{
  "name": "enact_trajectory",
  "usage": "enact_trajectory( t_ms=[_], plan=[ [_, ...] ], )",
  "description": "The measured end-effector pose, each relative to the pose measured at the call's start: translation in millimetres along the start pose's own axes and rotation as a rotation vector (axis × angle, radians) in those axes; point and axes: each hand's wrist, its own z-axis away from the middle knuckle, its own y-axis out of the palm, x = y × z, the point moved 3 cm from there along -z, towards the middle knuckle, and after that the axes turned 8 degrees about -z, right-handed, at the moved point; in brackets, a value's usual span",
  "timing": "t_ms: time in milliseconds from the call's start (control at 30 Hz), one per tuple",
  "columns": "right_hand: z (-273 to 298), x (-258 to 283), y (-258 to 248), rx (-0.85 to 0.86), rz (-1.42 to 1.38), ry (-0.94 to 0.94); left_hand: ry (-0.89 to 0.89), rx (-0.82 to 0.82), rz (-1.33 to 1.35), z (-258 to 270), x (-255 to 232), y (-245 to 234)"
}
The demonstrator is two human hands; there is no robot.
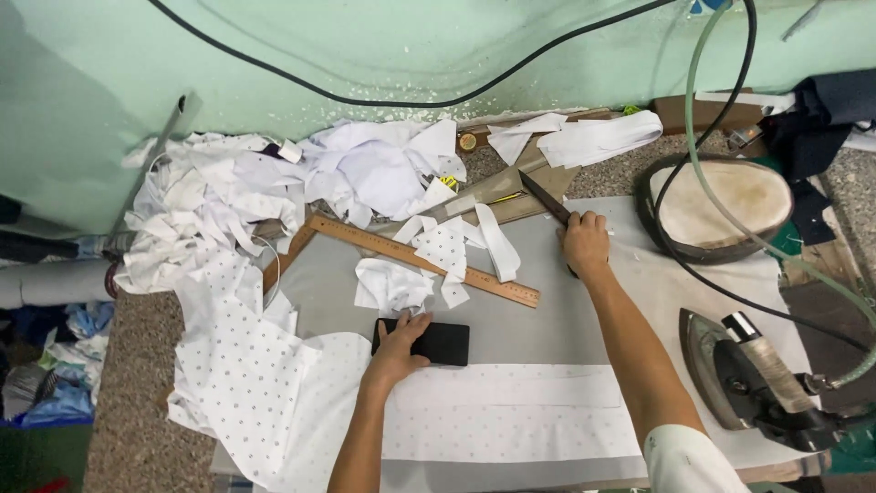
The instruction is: The person irons a long strip of white patterned fabric on a work table using a steam iron and a black pressing block. After ironing, they use large scissors to cut the fabric strip along a marked line.
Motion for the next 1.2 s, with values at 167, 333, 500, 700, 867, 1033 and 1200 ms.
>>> enact_trajectory(
  t_ms=[167,333,500,700,867,1033,1200],
  plan=[
    [24,-10,-2,0.087,0.232,-0.15,0.07,0.028,-0.078,3,-5,-8],
    [81,-23,-8,0.148,0.179,-0.24,0.161,0.004,-0.246,-15,11,-3],
    [91,-28,3,0.089,0.048,-0.182,0.399,-0.627,-0.229,-51,33,-3],
    [47,52,-38,0.01,-0.115,-0.311,0.543,-0.86,-0.301,-49,22,-7],
    [9,87,-18,-0.09,0.025,-0.259,0.545,-0.897,-0.276,-48,19,-12],
    [-24,110,-13,0.141,0.19,-0.08,0.547,-0.896,-0.255,-50,21,-10],
    [-57,128,-12,0.09,0.104,-0.022,0.527,-0.886,-0.256,-51,24,-7]
  ],
)
